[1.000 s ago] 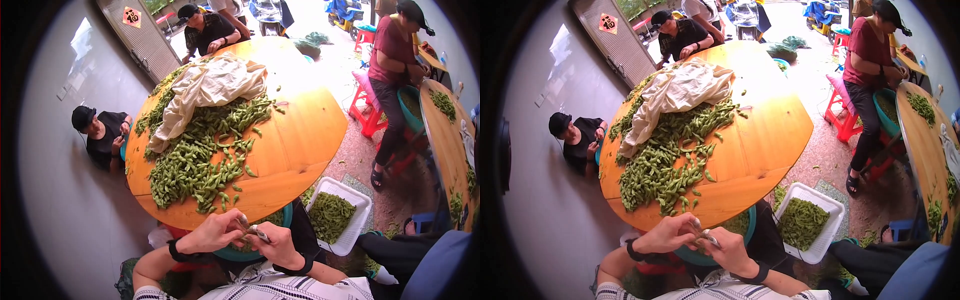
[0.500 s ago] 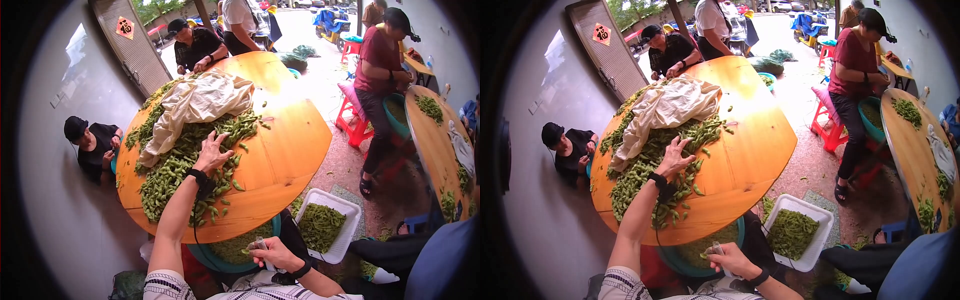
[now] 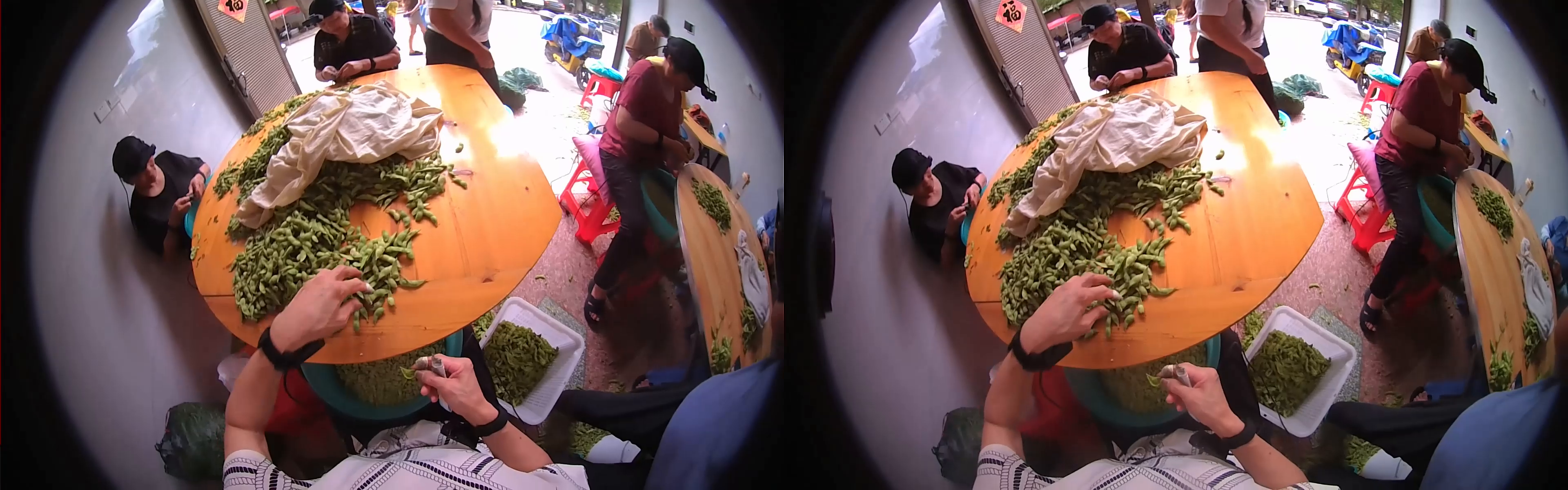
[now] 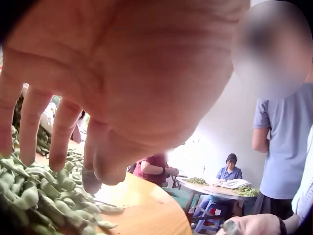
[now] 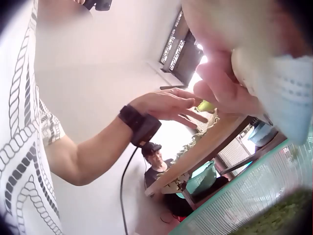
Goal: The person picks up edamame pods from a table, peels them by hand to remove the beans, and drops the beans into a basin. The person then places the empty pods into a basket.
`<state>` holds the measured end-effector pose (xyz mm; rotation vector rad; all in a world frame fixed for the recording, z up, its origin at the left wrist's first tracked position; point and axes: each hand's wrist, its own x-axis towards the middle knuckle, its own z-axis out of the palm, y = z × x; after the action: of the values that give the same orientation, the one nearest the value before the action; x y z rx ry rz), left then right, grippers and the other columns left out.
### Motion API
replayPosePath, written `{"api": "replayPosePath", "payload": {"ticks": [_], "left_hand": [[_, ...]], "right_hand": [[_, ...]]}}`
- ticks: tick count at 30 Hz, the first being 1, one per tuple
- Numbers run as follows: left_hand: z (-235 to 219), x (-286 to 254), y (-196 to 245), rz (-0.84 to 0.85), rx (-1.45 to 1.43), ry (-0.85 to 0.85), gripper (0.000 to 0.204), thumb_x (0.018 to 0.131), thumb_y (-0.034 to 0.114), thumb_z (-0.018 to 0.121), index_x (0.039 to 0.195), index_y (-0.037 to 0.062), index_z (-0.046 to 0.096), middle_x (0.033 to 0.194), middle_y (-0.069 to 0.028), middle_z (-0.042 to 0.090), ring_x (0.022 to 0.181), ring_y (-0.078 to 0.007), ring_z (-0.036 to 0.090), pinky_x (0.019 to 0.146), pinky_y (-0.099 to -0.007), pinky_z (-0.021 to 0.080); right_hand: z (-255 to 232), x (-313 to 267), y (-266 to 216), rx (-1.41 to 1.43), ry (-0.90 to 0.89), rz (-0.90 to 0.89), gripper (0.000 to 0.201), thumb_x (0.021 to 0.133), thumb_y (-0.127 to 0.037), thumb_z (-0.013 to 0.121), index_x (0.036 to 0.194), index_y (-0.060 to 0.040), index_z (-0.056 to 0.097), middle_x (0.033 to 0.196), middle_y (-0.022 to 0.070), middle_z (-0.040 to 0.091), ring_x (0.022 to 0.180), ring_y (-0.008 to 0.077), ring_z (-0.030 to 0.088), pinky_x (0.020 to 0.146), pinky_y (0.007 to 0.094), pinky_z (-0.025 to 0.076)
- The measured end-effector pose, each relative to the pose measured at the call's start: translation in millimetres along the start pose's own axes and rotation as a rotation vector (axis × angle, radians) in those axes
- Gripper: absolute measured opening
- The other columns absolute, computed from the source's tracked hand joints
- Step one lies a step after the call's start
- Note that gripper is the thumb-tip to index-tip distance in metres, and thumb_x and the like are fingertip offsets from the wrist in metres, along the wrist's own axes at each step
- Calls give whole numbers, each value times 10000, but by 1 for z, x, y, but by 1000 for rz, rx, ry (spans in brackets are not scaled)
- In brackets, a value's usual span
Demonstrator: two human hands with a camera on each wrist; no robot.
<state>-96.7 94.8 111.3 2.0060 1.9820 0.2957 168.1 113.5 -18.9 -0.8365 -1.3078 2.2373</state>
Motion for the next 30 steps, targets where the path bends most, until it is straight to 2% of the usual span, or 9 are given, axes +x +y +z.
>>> {"api": "replayPosePath", "payload": {"ticks": [3, 8, 12, 15, 20, 23, 26, 28, 30], "left_hand": [[8, -31, 27, 31, 16, 324, 269, 806, 13, 675, 1074, 32, 672, 1186, -139, 631, 1091, -337, 588, 933, -407, 488], [36, -48, 22, -66, -131, 416, 267, 804, -10, 673, 1069, 26, 663, 1012, -120, 688, 947, -301, 649, 825, -365, 530], [24, -7, 19, -97, -66, 446, 336, 813, -4, 656, 1145, 45, 633, 1122, -133, 661, 1025, -315, 629, 868, -373, 516], [42, 28, -1, 86, 76, 525, 409, 820, 1, 631, 1221, 62, 581, 1279, -130, 583, 1168, -345, 548, 973, -415, 460], [75, 45, -21, 78, 289, 327, 513, 803, -4, 606, 1299, 82, 509, 1399, -95, 468, 1266, -374, 440, 1046, -478, 379], [68, 26, -13, 91, 280, 290, 407, 764, -31, 593, 1156, 75, 565, 1284, -90, 533, 1218, -363, 470, 1002, -465, 406], [68, 9, -15, 113, 228, 344, 296, 720, -58, 595, 989, 65, 603, 1124, -85, 608, 1163, -345, 512, 974, -450, 423], [66, 0, -20, 110, 81, 431, 264, 707, -77, 606, 936, 54, 611, 1018, -85, 638, 1097, -328, 558, 959, -439, 435], [65, -5, -18, 51, 56, 512, 281, 682, -94, 627, 924, 49, 628, 954, -86, 654, 1065, -319, 585, 944, -427, 447]], "right_hand": [[11, 0, -5, -77, 8, -36, 126, 919, -51, 601, 995, 22, 669, 712, 20, 654, 584, 55, 630, 452, 194, 454], [22, 5, 6, -215, 20, -103, 130, 922, -23, 560, 1008, 20, 647, 695, 38, 645, 567, 61, 614, 466, 205, 446], [29, 7, 9, -243, -23, -56, 129, 927, -19, 546, 1006, 16, 642, 671, 28, 627, 526, 57, 563, 474, 213, 426], [33, 5, 9, -144, -57, 10, 124, 925, -29, 552, 995, 13, 645, 649, 14, 616, 509, 50, 534, 466, 211, 419], [18, 1, 25, -190, -64, 15, 164, 910, -31, 554, 1025, 9, 665, 631, 7, 609, 506, 45, 527, 467, 204, 424], [18, -4, 20, -182, 1, 22, 172, 890, -14, 560, 1016, 10, 674, 676, 15, 628, 525, 66, 553, 478, 205, 441], [13, -2, 17, -266, 40, -154, 181, 841, 8, 589, 996, 8, 682, 727, 56, 647, 550, 118, 593, 487, 241, 456], [5, 4, 24, -676, 113, -482, 221, 794, 27, 608, 998, -1, 688, 782, 109, 652, 590, 163, 631, 491, 283, 459], [10, 5, 27, -620, 151, -457, 232, 779, 35, 613, 994, -9, 686, 776, 142, 644, 569, 213, 629, 508, 303, 462]]}}
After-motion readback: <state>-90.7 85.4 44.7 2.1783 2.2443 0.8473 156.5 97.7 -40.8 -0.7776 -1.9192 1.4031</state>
